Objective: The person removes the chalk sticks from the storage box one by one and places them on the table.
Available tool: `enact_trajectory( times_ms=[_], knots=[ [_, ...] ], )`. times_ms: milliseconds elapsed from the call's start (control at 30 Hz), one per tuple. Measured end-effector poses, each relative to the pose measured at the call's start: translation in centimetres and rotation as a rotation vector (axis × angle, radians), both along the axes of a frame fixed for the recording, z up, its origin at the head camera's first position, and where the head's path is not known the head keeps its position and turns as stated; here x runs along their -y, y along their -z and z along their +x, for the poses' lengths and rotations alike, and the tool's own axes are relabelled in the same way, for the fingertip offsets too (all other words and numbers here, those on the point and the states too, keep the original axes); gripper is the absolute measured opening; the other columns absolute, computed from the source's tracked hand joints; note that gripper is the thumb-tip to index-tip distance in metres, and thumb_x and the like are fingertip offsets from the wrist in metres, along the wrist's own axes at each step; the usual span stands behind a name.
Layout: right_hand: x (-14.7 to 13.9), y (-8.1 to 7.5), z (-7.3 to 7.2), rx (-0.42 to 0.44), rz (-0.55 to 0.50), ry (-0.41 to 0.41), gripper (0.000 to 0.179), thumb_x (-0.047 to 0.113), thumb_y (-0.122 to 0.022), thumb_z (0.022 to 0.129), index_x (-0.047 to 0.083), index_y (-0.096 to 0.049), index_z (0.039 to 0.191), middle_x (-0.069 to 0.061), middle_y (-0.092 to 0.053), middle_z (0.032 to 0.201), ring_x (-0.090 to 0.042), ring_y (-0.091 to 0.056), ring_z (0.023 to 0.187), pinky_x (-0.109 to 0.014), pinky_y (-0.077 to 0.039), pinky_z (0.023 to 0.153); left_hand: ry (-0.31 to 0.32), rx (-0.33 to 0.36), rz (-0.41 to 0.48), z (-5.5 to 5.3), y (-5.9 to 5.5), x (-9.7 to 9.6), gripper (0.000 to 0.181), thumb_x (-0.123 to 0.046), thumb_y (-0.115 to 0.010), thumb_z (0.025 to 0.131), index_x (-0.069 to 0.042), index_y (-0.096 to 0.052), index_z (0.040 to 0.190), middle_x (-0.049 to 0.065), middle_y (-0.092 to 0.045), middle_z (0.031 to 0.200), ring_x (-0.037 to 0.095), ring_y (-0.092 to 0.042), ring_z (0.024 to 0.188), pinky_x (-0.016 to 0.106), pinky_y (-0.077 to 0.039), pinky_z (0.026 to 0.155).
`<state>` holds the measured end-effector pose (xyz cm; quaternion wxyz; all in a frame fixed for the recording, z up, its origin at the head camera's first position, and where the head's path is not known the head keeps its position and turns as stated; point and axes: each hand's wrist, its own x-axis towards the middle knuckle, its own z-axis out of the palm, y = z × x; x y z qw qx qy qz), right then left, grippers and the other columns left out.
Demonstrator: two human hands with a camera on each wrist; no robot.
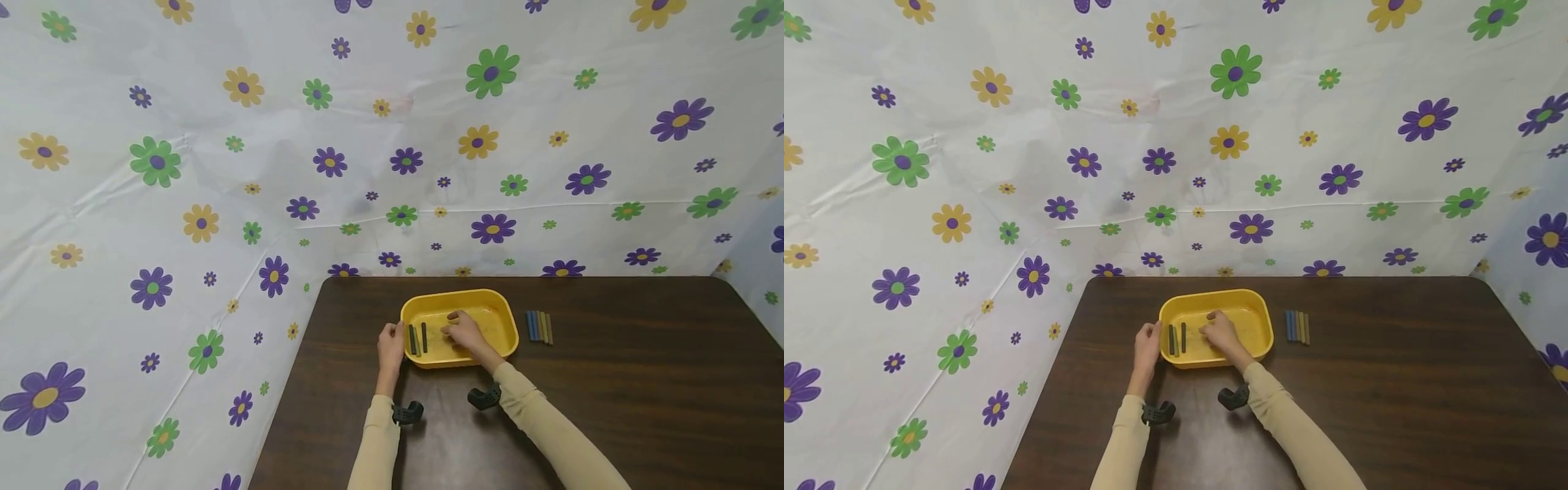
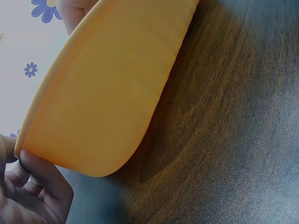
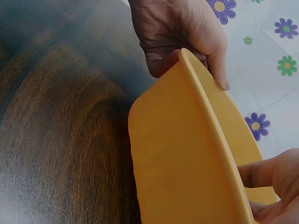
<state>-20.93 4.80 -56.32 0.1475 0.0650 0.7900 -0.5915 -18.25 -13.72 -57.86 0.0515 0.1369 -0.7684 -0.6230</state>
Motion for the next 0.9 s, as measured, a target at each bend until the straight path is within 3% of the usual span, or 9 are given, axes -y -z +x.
enact_trajectory(
  times_ms=[233,500,900],
  knots=[
    [0.7,0.1,-0.2,-0.014,-0.014,-0.005,0.046,0.005,-0.063,0.098,-0.009,-0.049,0.140,-0.024,-0.065,0.107,-0.036,-0.066,0.091,-0.044,-0.057,0.074,-0.012,0.012,0.014,0.0,0.0,0.0,0.034,-0.028,-0.055,0.110,0.004,-0.060,0.099,0.000,-0.041,0.064,0.011,-0.039,0.050,0.026,-0.036,0.049],
    [1.4,0.0,-0.3,-0.023,-0.041,-0.017,0.044,0.004,-0.062,0.099,-0.006,-0.051,0.141,-0.022,-0.066,0.105,-0.033,-0.065,0.083,-0.038,-0.056,0.066,-0.011,-0.003,0.012,-0.2,-0.3,0.0,0.037,-0.028,-0.054,0.110,0.009,-0.060,0.102,0.000,-0.041,0.063,0.011,-0.038,0.049,0.026,-0.036,0.049],
    [2.3,0.3,-0.5,-0.027,-0.006,-0.039,0.046,0.000,-0.063,0.097,-0.007,-0.050,0.140,-0.020,-0.067,0.101,-0.035,-0.069,0.085,-0.040,-0.059,0.068,-0.018,0.021,0.003,-0.1,-0.2,-0.2,0.038,-0.028,-0.054,0.110,0.009,-0.060,0.106,0.000,-0.041,0.065,0.011,-0.039,0.050,0.026,-0.036,0.049]
  ],
)
